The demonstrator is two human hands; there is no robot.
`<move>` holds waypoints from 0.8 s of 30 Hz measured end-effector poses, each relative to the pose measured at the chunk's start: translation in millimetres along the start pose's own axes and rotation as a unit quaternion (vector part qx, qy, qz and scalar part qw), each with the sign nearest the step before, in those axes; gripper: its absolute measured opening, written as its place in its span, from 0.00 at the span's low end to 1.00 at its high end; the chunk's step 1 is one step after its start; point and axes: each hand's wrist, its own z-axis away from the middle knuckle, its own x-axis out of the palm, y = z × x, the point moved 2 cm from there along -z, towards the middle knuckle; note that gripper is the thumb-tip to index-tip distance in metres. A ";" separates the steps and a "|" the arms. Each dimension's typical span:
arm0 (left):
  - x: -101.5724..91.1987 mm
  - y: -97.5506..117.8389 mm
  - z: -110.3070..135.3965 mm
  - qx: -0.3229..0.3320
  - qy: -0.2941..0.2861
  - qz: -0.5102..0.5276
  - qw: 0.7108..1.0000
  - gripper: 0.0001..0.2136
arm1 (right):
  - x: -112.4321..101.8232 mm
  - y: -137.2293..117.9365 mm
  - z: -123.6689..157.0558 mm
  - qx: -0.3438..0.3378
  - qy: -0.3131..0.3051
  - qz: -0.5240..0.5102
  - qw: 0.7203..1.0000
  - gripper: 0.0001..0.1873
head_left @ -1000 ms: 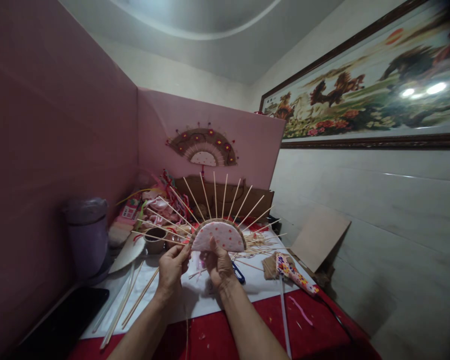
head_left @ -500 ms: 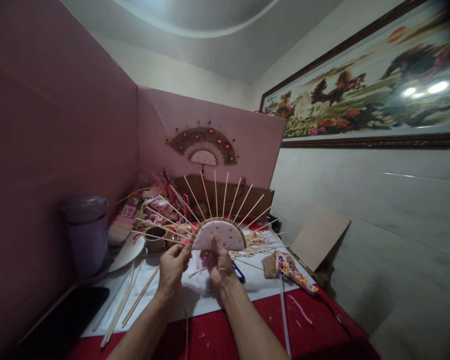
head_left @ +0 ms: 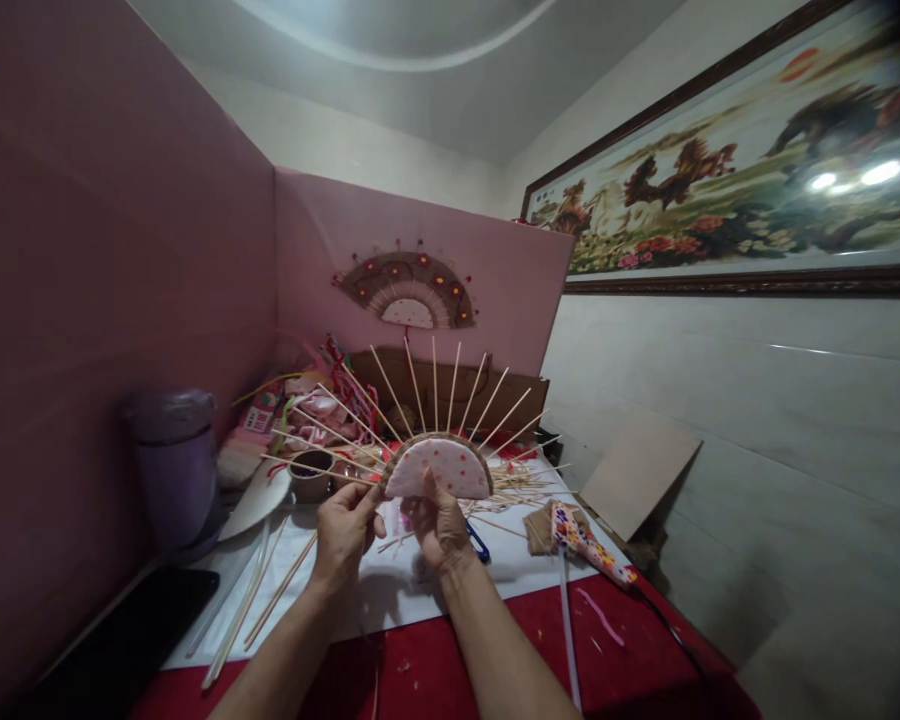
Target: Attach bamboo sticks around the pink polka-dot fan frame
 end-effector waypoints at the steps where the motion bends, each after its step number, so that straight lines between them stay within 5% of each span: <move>1: 0.0 -0.3 0.2 -0.010 -0.001 0.005 1.000 0.18 | 0.2 -0.1 0.2 0.001 -0.004 -0.002 1.000 0.15; 24: 6.6 7.7 7.1 0.063 -0.011 0.001 0.998 0.08 | -1.8 -1.4 -1.5 -0.006 0.015 -0.027 1.000 0.15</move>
